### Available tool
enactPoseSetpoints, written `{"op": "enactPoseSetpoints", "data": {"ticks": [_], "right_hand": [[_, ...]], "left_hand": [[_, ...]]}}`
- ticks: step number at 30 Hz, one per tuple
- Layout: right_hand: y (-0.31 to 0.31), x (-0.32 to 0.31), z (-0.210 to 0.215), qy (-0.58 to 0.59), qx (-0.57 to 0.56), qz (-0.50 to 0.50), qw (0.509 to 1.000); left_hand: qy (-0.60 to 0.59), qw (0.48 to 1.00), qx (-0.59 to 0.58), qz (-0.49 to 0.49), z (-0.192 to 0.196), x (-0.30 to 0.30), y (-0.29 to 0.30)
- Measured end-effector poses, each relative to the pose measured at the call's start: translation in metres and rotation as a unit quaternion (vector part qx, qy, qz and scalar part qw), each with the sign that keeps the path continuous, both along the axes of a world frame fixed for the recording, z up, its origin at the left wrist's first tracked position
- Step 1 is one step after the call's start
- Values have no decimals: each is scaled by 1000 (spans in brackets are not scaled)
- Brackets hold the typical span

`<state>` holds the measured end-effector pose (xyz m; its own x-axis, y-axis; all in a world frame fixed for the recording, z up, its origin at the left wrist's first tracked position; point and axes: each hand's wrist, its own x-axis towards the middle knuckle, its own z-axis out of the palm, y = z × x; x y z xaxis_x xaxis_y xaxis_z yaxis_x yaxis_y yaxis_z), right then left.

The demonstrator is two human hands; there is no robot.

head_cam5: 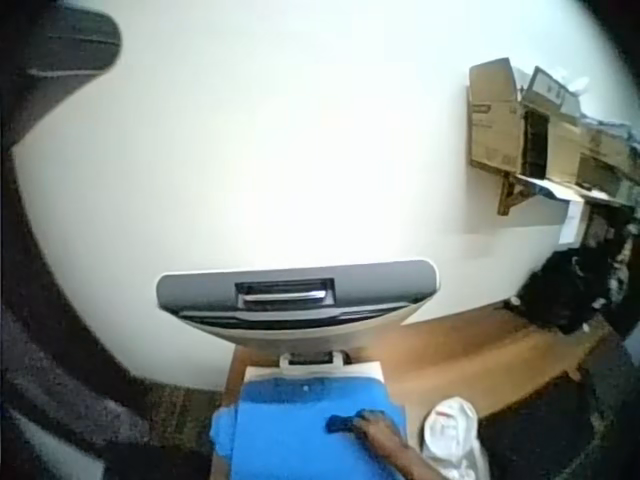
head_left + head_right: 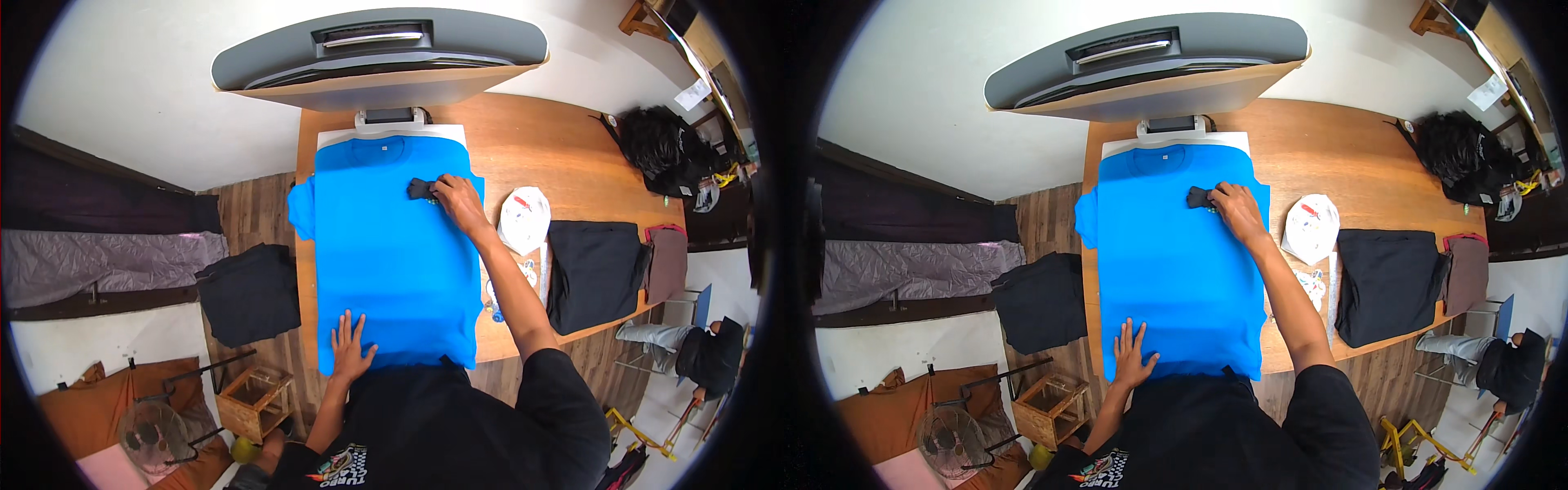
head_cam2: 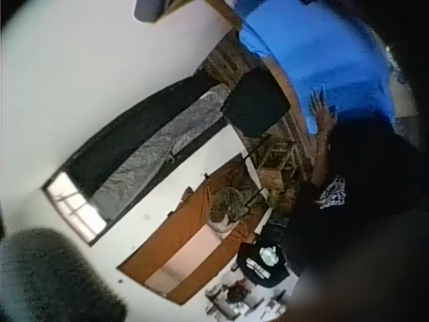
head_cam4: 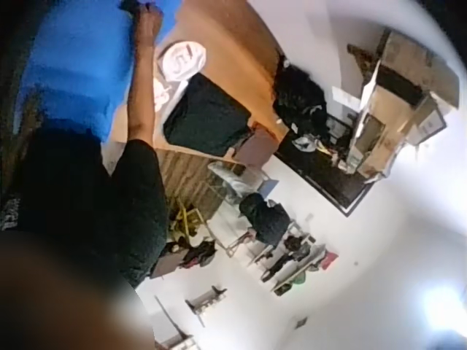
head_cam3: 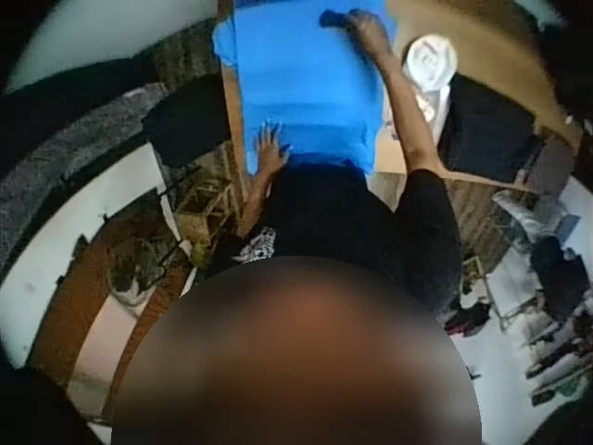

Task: Preparing and aligning t-shirts for printing using a heat press.

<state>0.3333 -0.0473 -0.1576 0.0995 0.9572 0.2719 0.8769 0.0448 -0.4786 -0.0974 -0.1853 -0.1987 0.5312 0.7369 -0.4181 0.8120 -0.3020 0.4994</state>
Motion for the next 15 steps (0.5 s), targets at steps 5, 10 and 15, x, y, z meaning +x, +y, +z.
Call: {"op": "enactPoseSetpoints", "data": {"ticks": [5,10,15], "right_hand": [[-12,-4,1,-11,50,2,999],[-17,-9,-8,-2,-15,-10,1000],[-14,-4,-6,4,13,5,1000]], "left_hand": [[-4,1000,-1,7,1,4,0],[17,999,-36,-8,0,3,1],[3,1000,-1,0,-2,2,1]]}}
